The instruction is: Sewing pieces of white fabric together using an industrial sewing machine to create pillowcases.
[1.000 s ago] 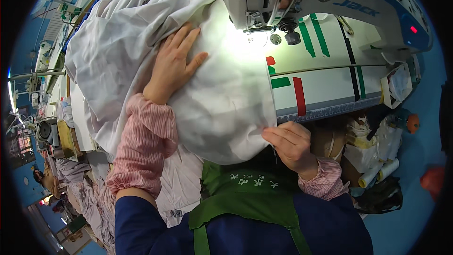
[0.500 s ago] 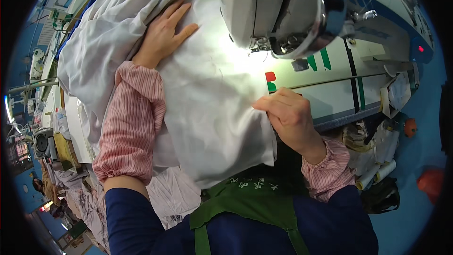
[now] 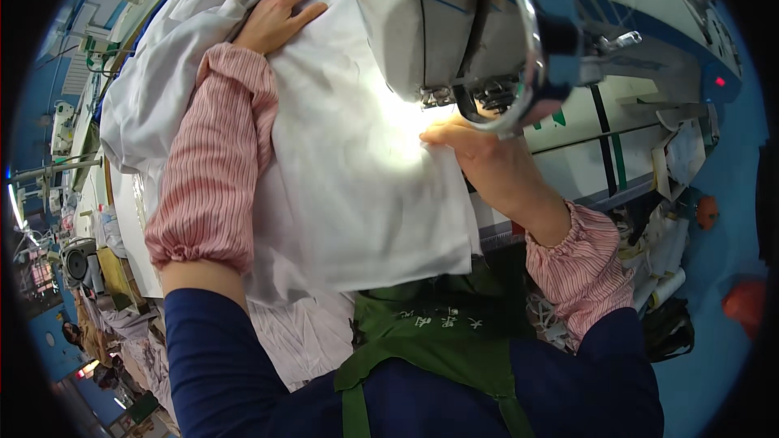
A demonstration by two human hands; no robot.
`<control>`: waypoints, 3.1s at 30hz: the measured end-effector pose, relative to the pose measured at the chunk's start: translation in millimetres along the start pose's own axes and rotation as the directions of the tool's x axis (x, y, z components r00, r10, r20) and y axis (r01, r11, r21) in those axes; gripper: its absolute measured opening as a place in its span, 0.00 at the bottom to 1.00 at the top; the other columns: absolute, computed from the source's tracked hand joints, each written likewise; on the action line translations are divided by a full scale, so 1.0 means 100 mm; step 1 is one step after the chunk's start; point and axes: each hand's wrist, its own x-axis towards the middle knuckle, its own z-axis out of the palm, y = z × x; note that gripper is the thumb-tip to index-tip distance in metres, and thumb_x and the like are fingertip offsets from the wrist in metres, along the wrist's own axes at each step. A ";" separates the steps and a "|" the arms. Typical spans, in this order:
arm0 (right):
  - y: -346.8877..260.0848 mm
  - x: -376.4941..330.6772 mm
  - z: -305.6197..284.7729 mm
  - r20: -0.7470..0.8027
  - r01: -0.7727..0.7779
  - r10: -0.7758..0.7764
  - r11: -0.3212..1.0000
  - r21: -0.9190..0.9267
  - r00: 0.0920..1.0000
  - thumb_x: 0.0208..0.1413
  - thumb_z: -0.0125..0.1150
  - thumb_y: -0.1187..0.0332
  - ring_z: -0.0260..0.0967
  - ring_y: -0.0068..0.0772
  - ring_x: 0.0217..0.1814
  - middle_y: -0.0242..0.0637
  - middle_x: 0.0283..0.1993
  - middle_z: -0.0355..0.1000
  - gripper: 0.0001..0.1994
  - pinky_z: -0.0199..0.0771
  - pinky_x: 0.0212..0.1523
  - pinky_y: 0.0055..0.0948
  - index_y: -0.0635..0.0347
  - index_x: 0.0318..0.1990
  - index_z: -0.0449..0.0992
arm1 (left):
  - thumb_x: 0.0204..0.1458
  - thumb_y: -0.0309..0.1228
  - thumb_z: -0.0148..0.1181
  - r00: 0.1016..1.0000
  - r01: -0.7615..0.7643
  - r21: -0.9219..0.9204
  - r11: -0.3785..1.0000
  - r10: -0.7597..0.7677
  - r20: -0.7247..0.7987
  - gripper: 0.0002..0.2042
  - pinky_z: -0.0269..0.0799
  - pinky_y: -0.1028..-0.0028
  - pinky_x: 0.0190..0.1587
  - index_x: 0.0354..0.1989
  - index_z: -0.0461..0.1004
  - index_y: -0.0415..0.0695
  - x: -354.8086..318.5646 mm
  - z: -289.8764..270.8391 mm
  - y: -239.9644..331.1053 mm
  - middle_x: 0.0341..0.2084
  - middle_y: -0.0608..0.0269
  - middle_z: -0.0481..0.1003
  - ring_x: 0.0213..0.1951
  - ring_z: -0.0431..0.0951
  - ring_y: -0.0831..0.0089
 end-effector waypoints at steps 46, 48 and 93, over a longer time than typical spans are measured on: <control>-0.17 -1.19 0.10 -0.213 0.349 -0.399 0.906 -0.238 0.892 0.37 0.70 0.68 0.65 0.42 0.56 0.34 0.52 0.69 0.08 0.66 0.49 0.41 0.56 0.27 0.77 | 0.38 0.20 0.63 0.989 -0.117 -0.439 0.891 0.065 -0.131 0.14 0.74 0.66 0.42 0.37 0.75 0.38 -1.58 -0.47 3.18 0.38 0.57 0.76 0.44 0.78 0.60; -0.19 -1.17 0.07 -0.175 0.344 -0.384 0.913 -0.221 0.907 0.37 0.69 0.68 0.65 0.42 0.57 0.35 0.52 0.70 0.08 0.66 0.49 0.41 0.57 0.27 0.77 | 0.38 0.20 0.63 0.988 -0.127 -0.448 0.885 0.073 -0.136 0.14 0.74 0.66 0.42 0.38 0.76 0.38 -1.57 -0.47 3.16 0.39 0.57 0.77 0.45 0.78 0.61; -0.11 -0.17 0.03 -0.021 0.120 -0.133 0.942 -0.313 0.991 0.45 0.68 0.56 0.62 0.34 0.54 0.30 0.52 0.69 0.18 0.63 0.50 0.34 0.58 0.40 0.78 | 0.39 0.23 0.63 0.969 -0.245 -0.411 0.878 0.214 -0.122 0.14 0.75 0.66 0.45 0.38 0.79 0.45 -0.76 -0.26 2.09 0.35 0.60 0.80 0.41 0.79 0.59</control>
